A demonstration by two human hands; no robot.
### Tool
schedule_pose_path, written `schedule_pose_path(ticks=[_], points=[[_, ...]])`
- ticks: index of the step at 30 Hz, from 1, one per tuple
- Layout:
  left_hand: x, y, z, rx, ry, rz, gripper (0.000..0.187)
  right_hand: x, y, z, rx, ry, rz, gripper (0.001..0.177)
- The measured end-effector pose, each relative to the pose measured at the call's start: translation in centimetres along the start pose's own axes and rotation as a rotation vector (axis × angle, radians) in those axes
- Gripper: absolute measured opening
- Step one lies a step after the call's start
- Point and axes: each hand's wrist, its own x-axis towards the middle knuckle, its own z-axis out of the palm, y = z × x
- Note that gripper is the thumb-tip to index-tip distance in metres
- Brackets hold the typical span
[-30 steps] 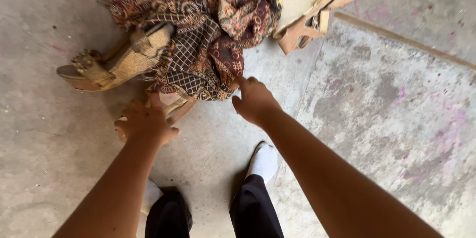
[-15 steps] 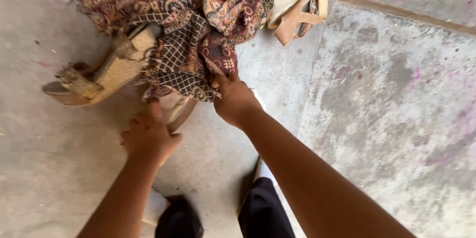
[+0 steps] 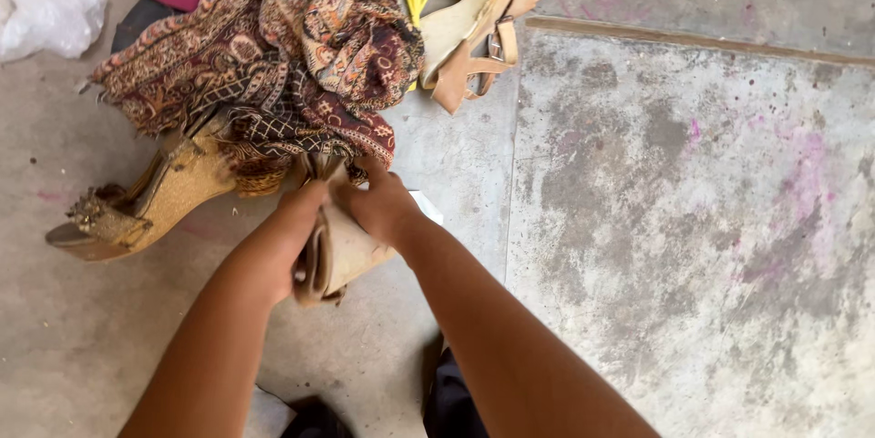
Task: The person organizes footwear by picking up various shoes and sandals from the floor, pairing them, and placing them on a multi-tier shoe rack. They also wipe the floor with a plastic bag and gather debris into a cloth.
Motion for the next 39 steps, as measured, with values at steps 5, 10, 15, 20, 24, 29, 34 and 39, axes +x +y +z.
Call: schedule_pose_path(ticks=[5, 10, 15, 20, 24, 29, 34, 39], points=[[-4.2, 1.2, -1.9, 0.132, -0.01, -0.194, 0.069, -1.6, 0.9, -0.6, 0.162, -0.047, -0.14, 0.09], [-7.8, 2.7, -6.4, 0.111, 0.009, -0.213, 0.062, -0.8, 2.4, 0.4, 0.278, -0.101, -0.016, 0.09], [-9.3, 4.6, -10.2, -0.125, -0.04, 0.071, 0.062, 0.1, 3.4, 1.9, -0.152, 0.078, -0.173, 0.083], [-3.7, 7.8, -4.6, 0.202, 0.177, 0.31, 0.069, 0.9, 1.1, 1.3, 0.375, 0.109, -0.005, 0.083], [-1.1, 8.5, 1.2, 0.21, 0.099, 0.44, 0.073, 0.7, -1.4, -1.7, 1.004, -0.23, 0.021, 0.094], [-0.8, 7.4, 3.5, 0.425, -0.11, 0.556, 0.056, -1.7, 0.1, -5.6, 1.077, -0.399, -0.138, 0.086], [1.9, 6.3, 5.0, 0.62, 0.36, 0.621, 0.047, -2.3, 2.2, -5.6, 1.161, -0.262, -0.154, 0.078], [7.4, 4.7, 5.2, 0.476, 0.645, 0.882, 0.067, -0.7, 3.9, -4.0, 1.226, -0.22, -0.108, 0.064]])
